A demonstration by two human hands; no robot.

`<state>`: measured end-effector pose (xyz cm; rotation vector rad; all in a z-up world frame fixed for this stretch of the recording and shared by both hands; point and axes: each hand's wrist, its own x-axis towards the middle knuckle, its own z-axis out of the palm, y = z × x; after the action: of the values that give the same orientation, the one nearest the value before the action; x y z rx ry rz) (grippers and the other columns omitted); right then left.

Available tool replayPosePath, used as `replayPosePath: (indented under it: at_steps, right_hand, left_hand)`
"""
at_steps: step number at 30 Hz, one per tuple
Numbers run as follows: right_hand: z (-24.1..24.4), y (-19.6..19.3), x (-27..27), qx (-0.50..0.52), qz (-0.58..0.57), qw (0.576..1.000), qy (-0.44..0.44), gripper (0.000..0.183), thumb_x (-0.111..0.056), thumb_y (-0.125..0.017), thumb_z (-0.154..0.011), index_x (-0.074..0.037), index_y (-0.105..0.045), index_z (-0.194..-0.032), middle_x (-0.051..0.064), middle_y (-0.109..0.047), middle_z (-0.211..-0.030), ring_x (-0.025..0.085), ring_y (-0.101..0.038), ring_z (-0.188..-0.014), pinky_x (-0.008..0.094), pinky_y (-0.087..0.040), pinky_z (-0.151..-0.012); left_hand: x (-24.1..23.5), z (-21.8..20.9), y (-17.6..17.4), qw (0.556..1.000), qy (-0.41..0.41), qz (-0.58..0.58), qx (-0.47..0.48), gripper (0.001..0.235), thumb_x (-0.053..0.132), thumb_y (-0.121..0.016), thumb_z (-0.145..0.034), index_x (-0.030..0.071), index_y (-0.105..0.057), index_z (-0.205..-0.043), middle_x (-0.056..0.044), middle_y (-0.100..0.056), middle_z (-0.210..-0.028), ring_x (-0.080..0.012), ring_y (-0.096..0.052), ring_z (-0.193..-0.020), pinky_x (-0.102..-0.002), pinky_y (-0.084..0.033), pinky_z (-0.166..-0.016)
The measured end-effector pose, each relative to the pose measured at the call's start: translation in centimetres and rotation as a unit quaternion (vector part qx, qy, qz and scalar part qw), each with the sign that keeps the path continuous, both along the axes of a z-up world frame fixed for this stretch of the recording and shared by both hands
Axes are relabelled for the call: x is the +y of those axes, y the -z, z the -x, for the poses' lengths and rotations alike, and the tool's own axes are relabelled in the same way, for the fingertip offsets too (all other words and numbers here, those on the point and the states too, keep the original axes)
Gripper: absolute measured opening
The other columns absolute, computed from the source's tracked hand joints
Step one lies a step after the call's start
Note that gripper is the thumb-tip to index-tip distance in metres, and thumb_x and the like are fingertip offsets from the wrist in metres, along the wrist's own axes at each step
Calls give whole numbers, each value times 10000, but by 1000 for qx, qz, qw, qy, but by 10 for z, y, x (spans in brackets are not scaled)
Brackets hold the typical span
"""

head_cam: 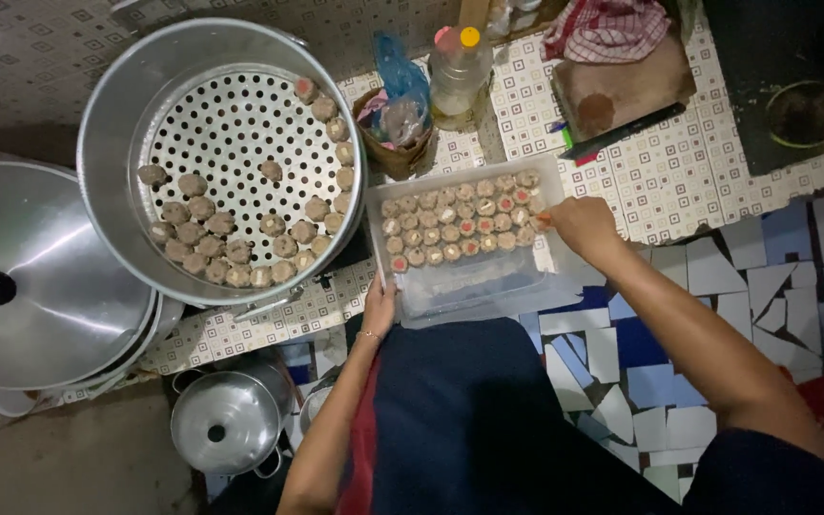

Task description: A person uses orange tongs to transfer small, round food items from a rectangular plastic tray into a large metal steamer basket, arranging them neatly.

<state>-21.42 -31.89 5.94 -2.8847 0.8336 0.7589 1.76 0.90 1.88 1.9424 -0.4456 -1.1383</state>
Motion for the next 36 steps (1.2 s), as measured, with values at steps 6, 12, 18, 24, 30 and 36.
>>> replayPosePath:
  at_steps: [6, 12, 18, 24, 30, 36]
  right_hand:
    - [-4, 22, -15, 24, -19, 1000, 6, 219, -113, -585, -943, -39, -775, -861, 189, -750, -850, 362, -755, -856, 493, -584, -738]
    - [-22, 66, -36, 80, 51, 992, -84, 234, -55, -568, -914, -134, -781, -861, 87, -758, -826, 296, -750, -839, 456, -554, -681]
    - [-35, 65, -35, 87, 82, 979, -163, 207, -80, -585, -907, -142, -782, -924, 87, -760, -897, 309, -726, -886, 478, -520, -731]
    - [-21, 47, -36, 88, 88, 989, -77, 255, -44, -553, -918, -118, -777, -818, 77, -762, -810, 277, -752, -815, 425, -541, -644]
    - [-11, 22, -20, 63, 83, 988, -117, 241, -30, -565, -919, -100, -775, -825, 107, -760, -811, 280, -756, -817, 414, -565, -656]
    - [-4, 37, -16, 19, 59, 993, -104, 204, -133, -587, -946, -85, -763, -853, 150, -746, -830, 304, -753, -807, 451, -586, -685]
  left_hand:
    - [4, -2, 26, 1000, -1, 7, 14, 598, 228, -437, -1034, -27, -295, -1556, -311, -457, -1464, -379, -621, -1204, -479, -478, -1059]
    - [5, -9, 35, 999, 13, -21, 27, 645, 278, -442, -1014, 46, -270, -1591, -250, -438, -1518, -355, -578, -1268, -486, -430, -1109]
    - [-2, -7, 0, 999, 16, -39, 34, 667, 294, -424, -1006, 52, -241, -1600, -247, -375, -1570, -362, -495, -1362, -488, -373, -1161]
    - [10, 1, 26, 1000, 19, -6, 6, 631, 283, -449, -1000, 26, -320, -1561, -267, -392, -1548, -413, -403, -1414, -508, -327, -1179]
    - [2, 0, 10, 1000, 19, -8, 23, 641, 271, -427, -1002, 62, -278, -1589, -215, -340, -1598, -360, -328, -1472, -481, -278, -1219]
    - [-4, -3, -13, 999, 23, -16, 36, 651, 254, -401, -1016, 18, -223, -1596, -257, -335, -1583, -387, -389, -1431, -501, -346, -1178]
